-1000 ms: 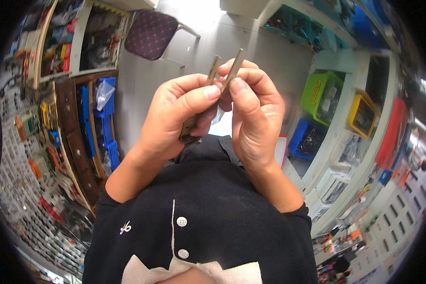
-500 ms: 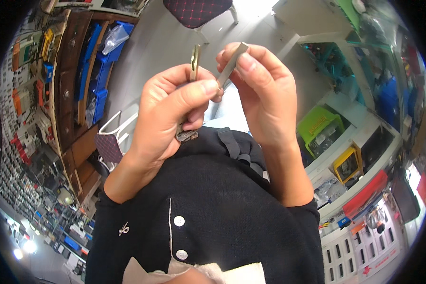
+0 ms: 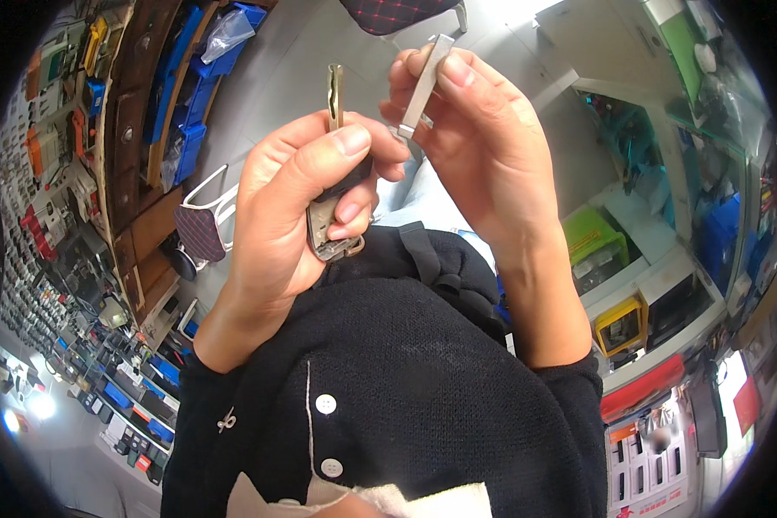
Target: The person retrieves a key and a key blank, then uses a key-cutting machine to duplicate the key. They align the key blank in the machine's vise, adjust the cutting wheel, and operate the machine to cut the key profile.
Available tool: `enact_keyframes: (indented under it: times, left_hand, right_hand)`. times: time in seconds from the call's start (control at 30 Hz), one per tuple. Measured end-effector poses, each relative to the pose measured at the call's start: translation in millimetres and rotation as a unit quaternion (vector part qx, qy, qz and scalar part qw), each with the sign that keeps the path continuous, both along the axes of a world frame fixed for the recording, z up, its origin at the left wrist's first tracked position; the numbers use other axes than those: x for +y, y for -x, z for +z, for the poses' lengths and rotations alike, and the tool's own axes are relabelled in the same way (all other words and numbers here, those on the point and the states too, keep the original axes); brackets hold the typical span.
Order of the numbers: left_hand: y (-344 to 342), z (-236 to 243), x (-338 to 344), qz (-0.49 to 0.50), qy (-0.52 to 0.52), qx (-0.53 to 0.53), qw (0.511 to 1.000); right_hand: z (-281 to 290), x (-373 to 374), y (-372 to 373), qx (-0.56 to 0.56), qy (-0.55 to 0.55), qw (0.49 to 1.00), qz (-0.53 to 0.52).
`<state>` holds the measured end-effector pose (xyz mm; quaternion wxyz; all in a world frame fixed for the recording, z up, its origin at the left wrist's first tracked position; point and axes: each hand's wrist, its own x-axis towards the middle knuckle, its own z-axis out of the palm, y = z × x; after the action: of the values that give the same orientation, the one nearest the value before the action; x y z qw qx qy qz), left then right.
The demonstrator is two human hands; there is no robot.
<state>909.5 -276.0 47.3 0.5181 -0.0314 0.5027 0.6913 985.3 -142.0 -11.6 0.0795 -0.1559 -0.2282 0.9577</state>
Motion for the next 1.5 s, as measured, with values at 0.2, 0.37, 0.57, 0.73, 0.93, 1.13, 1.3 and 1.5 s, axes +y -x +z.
enact_keyframes:
  times: [0.2, 0.37, 0.57, 0.73, 0.93, 1.13, 1.3, 1.5]
  left_hand:
    - [4, -1, -4, 0.021, -0.016, -0.030, 0.999]
    - [4, 2, -11, -0.006, -0.004, -0.022, 1.000]
    - [6, 4, -16, -0.102, 0.002, 0.029, 0.994]
    - [-3, 5, -18, -0.069, 0.009, 0.064, 0.996]
    - [-6, 4, -22, -0.087, 0.009, 0.088, 0.992]
    - [-8, 0, -24, -0.058, 0.025, 0.059, 0.996]
    - [-10, -7, -22, -0.038, 0.017, 0.086, 0.995]
    - [-11, -11, -22, -0.040, 0.013, 0.089, 0.995]
  right_hand:
    - [1, -2, 6, 0.017, 0.061, 0.997, 0.046]
    - [8, -13, 7, -0.054, -0.022, 0.998, -0.008]
    - [18, -14, 7, -0.046, -0.092, 0.995, 0.012]
    - [21, -20, 4, -0.066, -0.160, 0.985, -0.008]
    - [21, -21, 2, -0.066, -0.126, 0.990, 0.001]
    - [25, -25, -2, -0.093, -0.137, 0.986, -0.009]
    - [26, -29, -2, -0.133, -0.174, 0.976, -0.010]
    - [25, -29, 0, -0.142, -0.203, 0.969, -0.011]
